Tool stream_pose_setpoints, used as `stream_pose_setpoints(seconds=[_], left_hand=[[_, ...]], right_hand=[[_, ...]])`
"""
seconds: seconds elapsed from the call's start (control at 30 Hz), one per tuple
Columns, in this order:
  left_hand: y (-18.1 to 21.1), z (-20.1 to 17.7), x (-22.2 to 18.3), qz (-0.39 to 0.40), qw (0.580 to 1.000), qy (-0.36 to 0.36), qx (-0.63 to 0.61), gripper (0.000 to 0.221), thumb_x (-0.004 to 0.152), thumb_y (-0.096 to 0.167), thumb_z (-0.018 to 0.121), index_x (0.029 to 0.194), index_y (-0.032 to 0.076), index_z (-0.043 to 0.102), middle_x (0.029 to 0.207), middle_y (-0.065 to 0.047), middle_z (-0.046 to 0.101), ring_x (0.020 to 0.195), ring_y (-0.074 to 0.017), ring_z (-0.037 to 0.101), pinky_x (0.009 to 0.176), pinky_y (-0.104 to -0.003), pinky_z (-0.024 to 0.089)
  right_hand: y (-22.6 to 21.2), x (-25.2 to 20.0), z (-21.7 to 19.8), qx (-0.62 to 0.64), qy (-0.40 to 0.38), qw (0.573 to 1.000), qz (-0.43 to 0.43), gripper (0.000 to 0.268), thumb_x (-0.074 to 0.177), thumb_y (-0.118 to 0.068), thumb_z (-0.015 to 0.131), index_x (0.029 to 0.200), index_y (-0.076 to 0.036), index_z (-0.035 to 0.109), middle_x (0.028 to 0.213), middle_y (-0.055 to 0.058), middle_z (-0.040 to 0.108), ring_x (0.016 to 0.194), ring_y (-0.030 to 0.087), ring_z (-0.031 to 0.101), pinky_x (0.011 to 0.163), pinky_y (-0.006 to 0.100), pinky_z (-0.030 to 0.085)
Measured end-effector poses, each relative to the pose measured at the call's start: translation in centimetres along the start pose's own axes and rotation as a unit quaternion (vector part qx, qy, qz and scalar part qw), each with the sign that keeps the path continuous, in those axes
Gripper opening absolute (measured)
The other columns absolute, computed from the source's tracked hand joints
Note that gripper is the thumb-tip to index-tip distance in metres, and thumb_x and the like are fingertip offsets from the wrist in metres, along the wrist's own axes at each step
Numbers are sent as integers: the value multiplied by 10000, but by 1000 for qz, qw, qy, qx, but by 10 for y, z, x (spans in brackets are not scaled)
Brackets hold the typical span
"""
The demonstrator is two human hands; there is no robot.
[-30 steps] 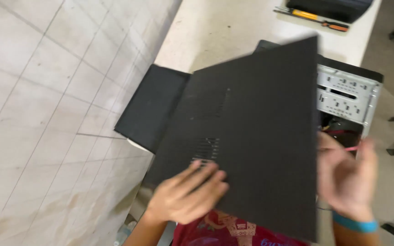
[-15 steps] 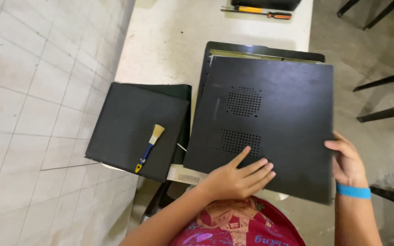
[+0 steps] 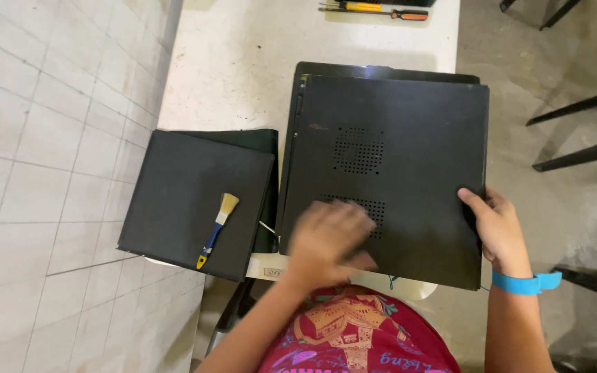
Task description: Cleaning dust off computer case panels and the main chassis using a handheld brush
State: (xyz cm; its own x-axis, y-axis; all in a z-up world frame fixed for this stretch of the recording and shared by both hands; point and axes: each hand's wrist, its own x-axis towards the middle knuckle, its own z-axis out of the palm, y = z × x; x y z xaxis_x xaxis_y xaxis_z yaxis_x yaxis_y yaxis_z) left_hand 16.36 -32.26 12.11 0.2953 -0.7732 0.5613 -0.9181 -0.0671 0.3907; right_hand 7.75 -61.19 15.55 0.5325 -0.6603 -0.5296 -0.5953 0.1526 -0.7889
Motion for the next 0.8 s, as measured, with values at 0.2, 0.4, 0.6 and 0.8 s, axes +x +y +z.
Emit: stream_pose_setpoints(seconds=[0.2,0.4,0.6,0.8], left_hand=[[-55,-49,-17,-576,794,97,-170,617,943,480,585,1466,157,536,1365,-105,517,1075,-203,633,881,-340,536],[-125,-49,-83,-496,819,98,-272,605,988,448,531,1497,124,499,1456,-125,583,1180,-179,592,895,-324,525],[-221,-78,-261,-311,942,18,126,404,522,-72,774,866,50,600,1031,-103,528,927,-267,566,796,-312,455],[-160,-138,-248,-471,829,219,-210,953,488,579,716,1311,213,406,1449,-37,387,1331,-246,396,1065,-464,396]], right_hand=[[-16,-38,-6,137,-36,983,-114,358,996,-164,601,1334,-48,610,1287,107,691,1120,196,672,975,313,572],[-21,-142,-8,-18,84,967,-241,356,1005,-182,679,1319,-17,645,1081,15,638,951,74,528,807,224,441],[-32,-195,34,-121,-152,942,-274,230,778,-338,835,921,-169,771,731,-44,754,651,97,651,621,297,540],[4,-128,42,-52,-434,859,-269,316,957,-350,625,1200,-157,687,1162,27,767,1081,190,735,989,373,555]])
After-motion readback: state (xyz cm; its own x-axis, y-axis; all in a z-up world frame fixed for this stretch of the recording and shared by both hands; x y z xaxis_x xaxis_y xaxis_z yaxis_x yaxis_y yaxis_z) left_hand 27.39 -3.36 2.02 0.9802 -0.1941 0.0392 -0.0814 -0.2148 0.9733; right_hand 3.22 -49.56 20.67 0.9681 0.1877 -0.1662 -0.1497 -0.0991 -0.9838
